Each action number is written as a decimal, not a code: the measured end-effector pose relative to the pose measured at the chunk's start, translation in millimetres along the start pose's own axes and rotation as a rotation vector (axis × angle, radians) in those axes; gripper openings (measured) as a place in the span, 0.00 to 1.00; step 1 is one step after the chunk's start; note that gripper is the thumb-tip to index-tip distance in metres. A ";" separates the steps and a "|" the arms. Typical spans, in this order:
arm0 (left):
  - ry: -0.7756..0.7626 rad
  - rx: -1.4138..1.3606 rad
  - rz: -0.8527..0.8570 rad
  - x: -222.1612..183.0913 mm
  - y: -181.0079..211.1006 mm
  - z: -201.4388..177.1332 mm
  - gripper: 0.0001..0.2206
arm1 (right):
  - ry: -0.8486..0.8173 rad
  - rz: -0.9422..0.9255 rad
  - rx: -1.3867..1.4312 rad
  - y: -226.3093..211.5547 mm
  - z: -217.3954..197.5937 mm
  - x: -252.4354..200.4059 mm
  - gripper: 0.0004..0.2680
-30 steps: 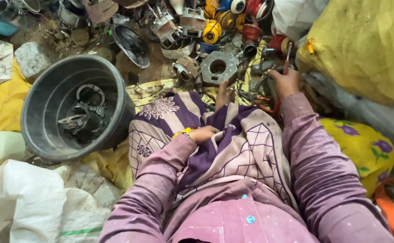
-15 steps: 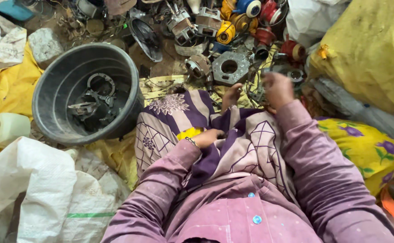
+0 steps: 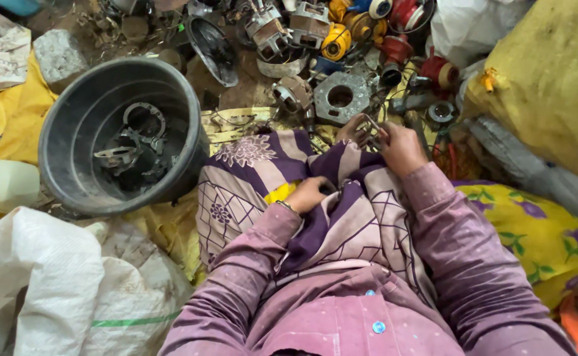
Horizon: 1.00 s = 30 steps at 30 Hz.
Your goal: The person sits on the floor surrounded by scrap metal and disassembles a cylindrical metal component. They use a hammer to separate parts and a screwdriver to pry out internal pieces, placing the separated components into a nearby bucket.
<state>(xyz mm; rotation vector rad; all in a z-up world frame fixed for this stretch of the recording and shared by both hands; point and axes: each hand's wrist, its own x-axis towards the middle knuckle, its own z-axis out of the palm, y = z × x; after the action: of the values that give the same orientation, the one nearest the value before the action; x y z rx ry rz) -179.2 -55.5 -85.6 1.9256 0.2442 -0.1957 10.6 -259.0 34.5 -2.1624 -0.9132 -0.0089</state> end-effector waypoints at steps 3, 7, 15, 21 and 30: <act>0.118 -0.444 -0.194 8.7 18.0 -12.8 0.16 | 0.058 0.147 -0.040 33.9 9.9 2.1 0.07; 0.315 -1.131 -0.204 20.5 48.1 -55.4 0.08 | 0.154 0.248 -0.140 76.6 10.6 10.8 0.07; 0.038 -1.039 -0.164 181.5 201.7 -115.3 0.22 | 0.170 0.282 0.065 96.3 24.3 14.2 0.07; 0.324 -0.109 0.407 356.4 318.5 -106.3 0.27 | 0.131 0.480 0.040 88.8 3.6 7.3 0.08; 0.717 -0.588 0.076 223.1 132.0 -123.6 0.19 | 0.406 0.697 0.850 83.9 -38.6 22.5 0.08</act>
<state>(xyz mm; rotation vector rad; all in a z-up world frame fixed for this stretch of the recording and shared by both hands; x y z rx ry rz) 73.2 30.8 21.0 1.3449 0.6239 0.5754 89.2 -308.0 13.0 -1.4737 0.1174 0.2320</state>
